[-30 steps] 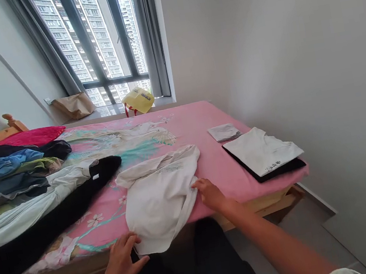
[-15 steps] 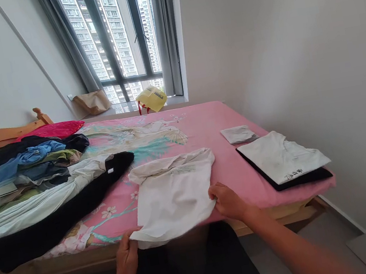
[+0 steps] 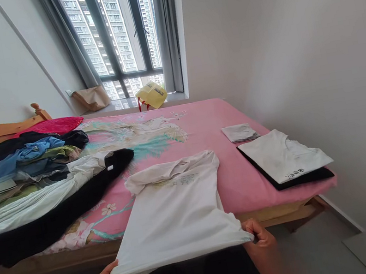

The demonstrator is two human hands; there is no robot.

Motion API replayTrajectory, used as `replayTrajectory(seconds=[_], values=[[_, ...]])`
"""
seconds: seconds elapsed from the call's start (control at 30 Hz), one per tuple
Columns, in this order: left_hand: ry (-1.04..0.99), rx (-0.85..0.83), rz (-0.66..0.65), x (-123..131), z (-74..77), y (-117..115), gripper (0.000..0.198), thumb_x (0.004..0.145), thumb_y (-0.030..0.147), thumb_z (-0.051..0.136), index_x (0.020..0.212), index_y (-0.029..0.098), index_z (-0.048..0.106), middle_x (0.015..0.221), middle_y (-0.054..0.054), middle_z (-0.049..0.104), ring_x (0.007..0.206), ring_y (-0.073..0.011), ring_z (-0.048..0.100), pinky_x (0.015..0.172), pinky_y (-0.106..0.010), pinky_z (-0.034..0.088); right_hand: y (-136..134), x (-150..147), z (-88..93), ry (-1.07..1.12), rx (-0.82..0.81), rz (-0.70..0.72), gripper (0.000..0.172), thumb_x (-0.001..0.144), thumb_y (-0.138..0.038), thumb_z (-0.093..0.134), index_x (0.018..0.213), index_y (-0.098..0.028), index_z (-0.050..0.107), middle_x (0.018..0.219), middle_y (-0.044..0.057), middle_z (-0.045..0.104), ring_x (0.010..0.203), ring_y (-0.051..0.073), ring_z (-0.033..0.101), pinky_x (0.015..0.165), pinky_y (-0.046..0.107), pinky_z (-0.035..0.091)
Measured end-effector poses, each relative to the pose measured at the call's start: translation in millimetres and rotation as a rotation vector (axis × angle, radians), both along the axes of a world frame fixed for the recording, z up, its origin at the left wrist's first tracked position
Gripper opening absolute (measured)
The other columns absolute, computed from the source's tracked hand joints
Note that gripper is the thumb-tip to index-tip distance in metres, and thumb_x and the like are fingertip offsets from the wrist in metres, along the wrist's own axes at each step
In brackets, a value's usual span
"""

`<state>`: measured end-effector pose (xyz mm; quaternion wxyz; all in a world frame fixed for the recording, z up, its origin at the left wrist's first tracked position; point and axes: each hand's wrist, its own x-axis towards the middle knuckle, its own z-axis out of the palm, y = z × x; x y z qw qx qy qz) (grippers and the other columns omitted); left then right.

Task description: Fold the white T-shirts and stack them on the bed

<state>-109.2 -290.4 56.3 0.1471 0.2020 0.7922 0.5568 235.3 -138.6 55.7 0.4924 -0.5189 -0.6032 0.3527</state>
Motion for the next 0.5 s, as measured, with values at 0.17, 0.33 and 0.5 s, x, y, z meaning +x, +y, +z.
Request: replayTrajectory(seconds=[0.17,0.33,0.5], values=[[-0.238,0.108,-0.034,7,-0.1,2,0.051,0.060,0.057,0.065,0.095,0.020,0.064,0.089,-0.003,0.070,0.091,-0.0249,0.063,0.078,-0.033,0.052,-20,4,-2.3,0.200,-0.125,-0.040,0.043,0.060,-0.041,0.072,0.055,-0.020,0.034,0.057,-0.004,0.045,0.052,0.011,0.039,0.047,0.021,0.033],[-0.393,0.130,-0.095,15,5.0,9,0.042,0.069,0.061,0.056,0.085,0.023,0.067,0.078,-0.005,0.071,0.082,-0.0257,0.066,0.071,-0.035,0.054,-32,11,-6.8,0.067,-0.194,0.160,0.032,0.062,-0.045,0.071,0.059,-0.021,0.049,0.057,-0.003,0.042,0.052,0.012,0.040,0.047,0.022,0.035],[-0.614,0.166,-0.201,22,19.9,12,0.041,0.057,0.057,0.070,0.072,0.021,0.060,0.059,0.002,0.061,0.054,-0.0150,0.055,0.049,-0.025,0.043,-36,23,-3.7,0.150,-0.224,0.093,0.031,0.061,-0.049,0.070,0.065,-0.022,0.054,0.061,-0.001,0.046,0.054,0.013,0.043,0.048,0.024,0.038]])
